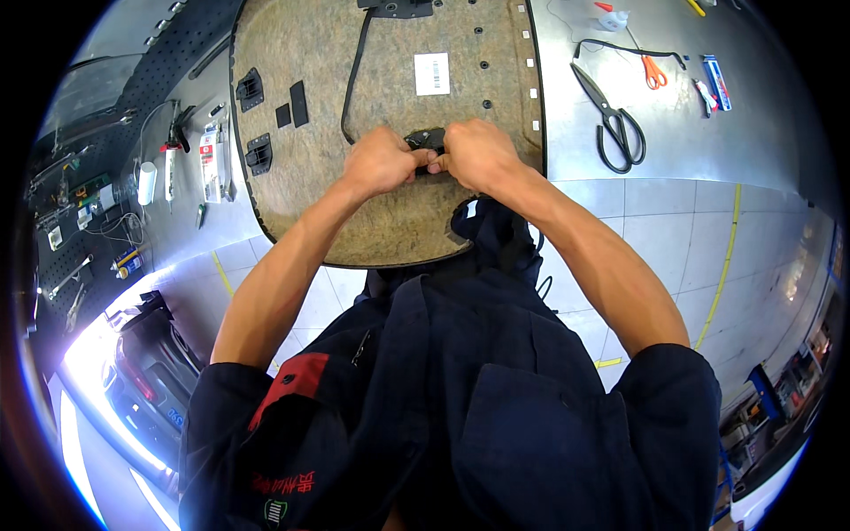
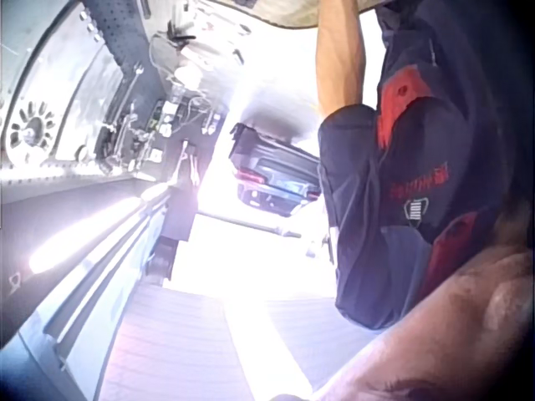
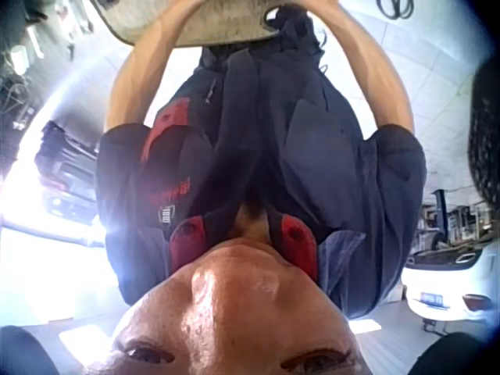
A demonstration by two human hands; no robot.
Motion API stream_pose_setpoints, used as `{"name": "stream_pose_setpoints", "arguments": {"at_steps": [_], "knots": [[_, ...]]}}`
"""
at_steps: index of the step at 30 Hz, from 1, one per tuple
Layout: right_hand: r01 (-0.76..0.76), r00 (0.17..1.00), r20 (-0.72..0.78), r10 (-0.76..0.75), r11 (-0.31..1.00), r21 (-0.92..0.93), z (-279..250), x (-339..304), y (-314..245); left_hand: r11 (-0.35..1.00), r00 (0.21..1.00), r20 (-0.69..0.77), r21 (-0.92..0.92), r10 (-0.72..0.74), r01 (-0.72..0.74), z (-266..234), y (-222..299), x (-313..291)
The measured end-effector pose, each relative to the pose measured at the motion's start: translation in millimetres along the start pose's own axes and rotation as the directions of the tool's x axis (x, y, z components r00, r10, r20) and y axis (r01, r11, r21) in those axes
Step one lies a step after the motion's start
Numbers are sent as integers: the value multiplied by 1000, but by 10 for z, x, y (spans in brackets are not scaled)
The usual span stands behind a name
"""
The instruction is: The person assembles a small black plastic component onto a large beige car interior panel using a red-handled screwdriver. They repeatedly insert and tighten screws at multiple points on the component, then reposition the panel on the workbench.
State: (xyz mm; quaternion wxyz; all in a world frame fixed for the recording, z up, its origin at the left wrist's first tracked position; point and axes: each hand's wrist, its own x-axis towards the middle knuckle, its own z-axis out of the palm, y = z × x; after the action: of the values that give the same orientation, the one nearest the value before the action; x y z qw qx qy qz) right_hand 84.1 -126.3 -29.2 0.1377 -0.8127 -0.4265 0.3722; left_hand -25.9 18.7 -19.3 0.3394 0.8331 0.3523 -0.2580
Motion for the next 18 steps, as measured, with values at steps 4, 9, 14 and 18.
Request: {"name": "stream_pose_setpoints", "arguments": {"at_steps": [4, 9, 14, 18], "knots": [[-34, 998, 50, 34, 999, 7, -66, 12, -23, 999, 1000, 26, -39, 2, -1, -32, 21, -24], [-65, 992, 107, 66, 998, -12, -118, 11, -24, 997, 1000, 5, -68, -25, 25, -18, 54, -74], [-62, 993, 99, 64, 998, -24, -194, -28, -41, 995, 998, -52, 82, -46, 50, 13, 82, -33], [28, 990, 138, -2, 982, -189, -309, 28, -127, 982, 991, -91, 154, -98, 111, -6, 119, -85]]}}
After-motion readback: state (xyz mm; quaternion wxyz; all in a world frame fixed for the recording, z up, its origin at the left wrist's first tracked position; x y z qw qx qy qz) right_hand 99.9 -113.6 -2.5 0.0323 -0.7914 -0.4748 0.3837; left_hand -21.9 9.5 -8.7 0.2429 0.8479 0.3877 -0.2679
